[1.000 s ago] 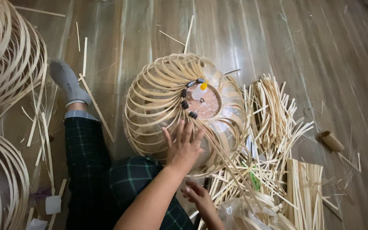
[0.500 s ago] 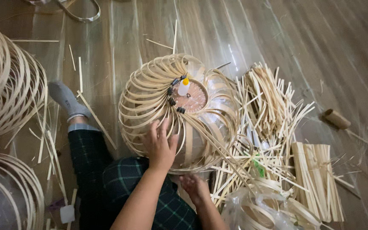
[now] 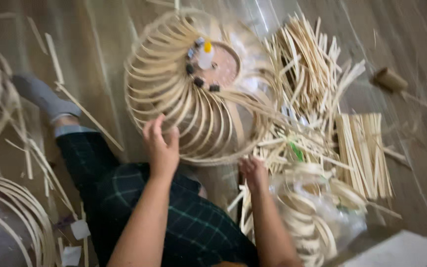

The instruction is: The person assembles a spherical bamboo lamp by gluing and placing thin bamboo strips onto a frame using a bottle of adhesive and a small tool.

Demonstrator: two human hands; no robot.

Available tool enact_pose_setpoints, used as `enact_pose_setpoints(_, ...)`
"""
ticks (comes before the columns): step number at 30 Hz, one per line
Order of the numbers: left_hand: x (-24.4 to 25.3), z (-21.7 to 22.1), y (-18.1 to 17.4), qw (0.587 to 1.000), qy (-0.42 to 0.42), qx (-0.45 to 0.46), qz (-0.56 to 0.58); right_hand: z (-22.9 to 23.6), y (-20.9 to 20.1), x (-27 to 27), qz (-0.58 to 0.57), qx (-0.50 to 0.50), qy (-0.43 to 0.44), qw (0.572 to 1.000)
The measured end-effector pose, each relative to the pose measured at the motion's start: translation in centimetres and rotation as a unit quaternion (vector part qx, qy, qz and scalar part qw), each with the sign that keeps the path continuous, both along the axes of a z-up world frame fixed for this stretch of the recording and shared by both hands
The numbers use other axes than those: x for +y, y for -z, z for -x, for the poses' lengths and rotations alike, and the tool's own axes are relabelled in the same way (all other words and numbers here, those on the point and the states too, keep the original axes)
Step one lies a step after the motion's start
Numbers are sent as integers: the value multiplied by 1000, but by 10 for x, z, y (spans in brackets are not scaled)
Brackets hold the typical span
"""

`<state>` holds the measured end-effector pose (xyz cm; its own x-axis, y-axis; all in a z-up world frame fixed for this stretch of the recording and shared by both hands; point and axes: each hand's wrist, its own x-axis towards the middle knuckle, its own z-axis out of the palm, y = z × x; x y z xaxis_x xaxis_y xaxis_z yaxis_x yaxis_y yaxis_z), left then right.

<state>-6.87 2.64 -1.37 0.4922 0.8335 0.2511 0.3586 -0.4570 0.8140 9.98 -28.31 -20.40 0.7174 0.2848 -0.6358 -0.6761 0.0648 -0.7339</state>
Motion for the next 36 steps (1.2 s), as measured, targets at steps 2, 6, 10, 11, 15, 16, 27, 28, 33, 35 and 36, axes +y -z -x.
enact_pose_setpoints(2,1,0,-1,1000,6,-14,22,-8,6,-13,97,-49,-31,994)
enact_pose_setpoints(6,1,-3,-5,999,18,-21,31,-1,11,-15,438,-204,-234,844)
enact_pose_setpoints(10,-5,-10,-7,998,-4,-43,-43,21,6,-12,463,-251,-351,774)
enact_pose_setpoints(11,-6,-10,-8,998,-8,-39,-52,26,5,-10,504,-235,-355,751)
enact_pose_setpoints(15,-8,-12,-12,1000,-9,5,18,39,3,1,567,-335,-335,674)
enact_pose_setpoints(16,-7,-13,-13,998,-6,21,53,36,2,7,564,-319,-327,688)
enact_pose_setpoints(27,-11,-17,-9,1000,-14,-19,7,9,-15,-1,499,-161,-420,741)
enact_pose_setpoints(28,-10,-17,-6,1000,-15,-28,-2,10,-16,-7,483,-140,-380,777)
enact_pose_setpoints(33,-9,-20,2,999,-18,-41,-4,-6,-28,-50,500,-249,-226,798)
enact_pose_setpoints(35,-10,-19,3,999,-22,-38,24,-19,-37,-73,564,-287,-214,744)
enact_pose_setpoints(36,-11,-17,3,997,-25,-39,68,-27,-43,-82,508,-240,-164,811)
